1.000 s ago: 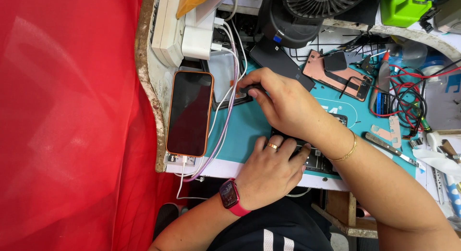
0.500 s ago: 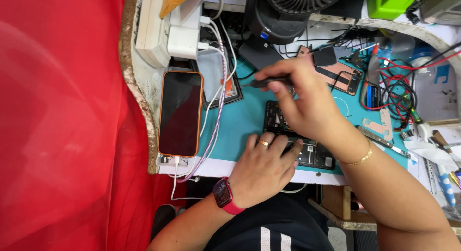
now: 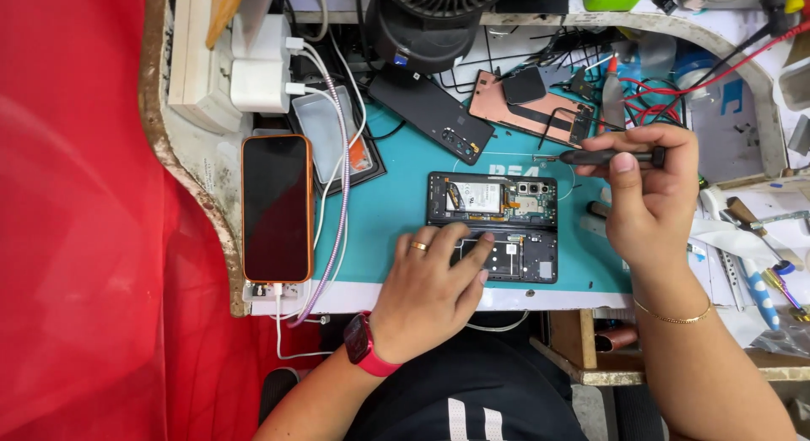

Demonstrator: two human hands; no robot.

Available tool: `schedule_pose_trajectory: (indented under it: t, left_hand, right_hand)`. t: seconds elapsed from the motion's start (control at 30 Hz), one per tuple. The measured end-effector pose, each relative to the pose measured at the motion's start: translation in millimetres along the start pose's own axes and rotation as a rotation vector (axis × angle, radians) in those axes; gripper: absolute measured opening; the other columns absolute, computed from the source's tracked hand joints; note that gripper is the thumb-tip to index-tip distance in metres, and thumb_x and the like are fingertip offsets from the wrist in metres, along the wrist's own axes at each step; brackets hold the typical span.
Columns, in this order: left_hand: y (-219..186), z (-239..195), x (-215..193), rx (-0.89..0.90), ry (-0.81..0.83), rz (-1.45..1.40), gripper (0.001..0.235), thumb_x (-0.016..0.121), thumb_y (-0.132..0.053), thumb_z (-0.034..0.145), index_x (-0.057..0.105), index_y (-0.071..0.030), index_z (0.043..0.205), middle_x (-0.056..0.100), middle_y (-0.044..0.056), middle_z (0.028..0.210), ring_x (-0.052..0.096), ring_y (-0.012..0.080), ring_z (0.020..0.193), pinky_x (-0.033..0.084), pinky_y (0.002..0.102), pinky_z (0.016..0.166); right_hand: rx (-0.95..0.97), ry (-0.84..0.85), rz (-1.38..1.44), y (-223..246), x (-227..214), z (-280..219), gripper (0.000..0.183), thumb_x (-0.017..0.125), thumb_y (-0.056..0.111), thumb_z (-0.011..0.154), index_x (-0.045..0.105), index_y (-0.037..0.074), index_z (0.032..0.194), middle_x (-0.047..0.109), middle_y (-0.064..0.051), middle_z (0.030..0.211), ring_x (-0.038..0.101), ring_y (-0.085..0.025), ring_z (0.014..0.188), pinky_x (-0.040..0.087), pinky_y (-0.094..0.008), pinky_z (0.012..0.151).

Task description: The person uses a small screwdriver to remove screws from the internal frame of a disassembled smartphone. They place the screws on the workbench and continue to unscrew additional fasteners from the device's chassis.

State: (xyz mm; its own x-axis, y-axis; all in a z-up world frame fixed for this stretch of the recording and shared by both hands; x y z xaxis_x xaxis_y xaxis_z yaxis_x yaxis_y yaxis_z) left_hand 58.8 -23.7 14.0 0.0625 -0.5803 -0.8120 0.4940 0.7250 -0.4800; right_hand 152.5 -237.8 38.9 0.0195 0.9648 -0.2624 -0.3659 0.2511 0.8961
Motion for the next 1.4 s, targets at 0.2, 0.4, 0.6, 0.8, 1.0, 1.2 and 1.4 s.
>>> schedule_pose_trajectory:
  t: [0.2,0.4,0.6,0.8,1.0,1.2,1.4]
  left_hand:
    - [11.3,21.9,-24.7,-0.093,-0.135,0.022,0.032,0.056,-0.017,0.102,0.064,-0.004,0.129,0.060,0.012,0.106,0.054,0.0338,0.092,0.045,0.047,0.079]
    - [36.4,102.2,17.4,0.038,-0.173,0.055,0.025,0.069,-0.017,0.090,0.069,-0.010,0.114,0.060,0.005,0.093,0.060,0.0314,0.092,0.048,0.047,0.074]
    - [51.0,141.4,84.9,0.125,-0.135,0.128,0.014,0.069,-0.019,0.090,0.070,-0.016,0.103,0.056,-0.001,0.087,0.056,0.0266,0.094,0.046,0.043,0.078]
    - [70.1,140.7,107.6,0.110,-0.098,0.133,0.008,0.067,-0.017,0.092,0.069,-0.017,0.099,0.053,-0.005,0.086,0.053,0.0226,0.091,0.044,0.041,0.076]
    - [66.9,133.1,74.1,0.118,-0.085,0.094,0.016,0.063,-0.007,0.095,0.073,-0.013,0.105,0.060,0.000,0.088,0.055,0.0225,0.091,0.046,0.039,0.076]
    - [52.7,121.9,19.8,0.114,-0.150,0.057,0.022,0.059,-0.003,0.094,0.072,-0.011,0.109,0.062,0.002,0.090,0.057,0.0226,0.087,0.048,0.038,0.075]
    - [41.5,87.0,1.1,0.084,-0.182,0.034,0.021,0.056,-0.006,0.098,0.071,-0.009,0.112,0.060,0.002,0.090,0.056,0.0233,0.087,0.046,0.039,0.073]
  right_hand:
    - [-0.104,0.032,0.090,4.5,18.1,-1.1,0.017,0.043,0.014,0.115,0.034,0.001,0.122,0.060,-0.029,0.120,0.064,-0.037,0.114,0.062,-0.043,0.094]
    - [-0.198,0.022,0.021,-7.1,15.4,7.1,0.010,0.043,0.000,0.112,0.041,-0.008,0.118,0.067,-0.030,0.113,0.070,-0.032,0.094,0.061,-0.044,0.084]
    - [-0.210,0.016,0.049,-14.3,15.8,8.6,0.010,0.041,-0.002,0.112,0.041,-0.009,0.119,0.066,-0.031,0.115,0.070,-0.033,0.097,0.061,-0.046,0.085]
    - [-0.208,0.015,-0.009,-7.6,11.1,8.8,0.010,0.041,-0.001,0.112,0.041,-0.009,0.118,0.066,-0.030,0.116,0.070,-0.033,0.096,0.061,-0.045,0.083]
    - [-0.228,0.006,-0.044,-5.9,4.6,6.7,0.007,0.043,-0.005,0.112,0.042,-0.011,0.117,0.066,-0.032,0.114,0.070,-0.034,0.094,0.060,-0.046,0.082]
    - [-0.247,0.032,-0.111,-5.0,7.4,4.6,0.005,0.045,-0.006,0.112,0.044,-0.010,0.115,0.068,-0.030,0.111,0.070,-0.033,0.088,0.059,-0.045,0.081]
    - [-0.242,0.065,-0.149,-7.1,9.3,3.7,0.004,0.047,-0.009,0.110,0.047,-0.011,0.113,0.070,-0.029,0.109,0.071,-0.034,0.084,0.059,-0.045,0.080]
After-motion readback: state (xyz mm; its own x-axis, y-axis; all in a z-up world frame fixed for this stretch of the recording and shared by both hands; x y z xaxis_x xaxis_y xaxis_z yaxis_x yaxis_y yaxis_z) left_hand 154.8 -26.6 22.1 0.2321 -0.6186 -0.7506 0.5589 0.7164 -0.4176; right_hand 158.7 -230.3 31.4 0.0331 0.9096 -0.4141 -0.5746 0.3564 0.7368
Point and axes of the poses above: each hand's wrist, its own z-axis towards the middle knuckle, its own x-axis out of the palm, y = z × x, the point moved 7 cm from there along z, towards the middle knuckle
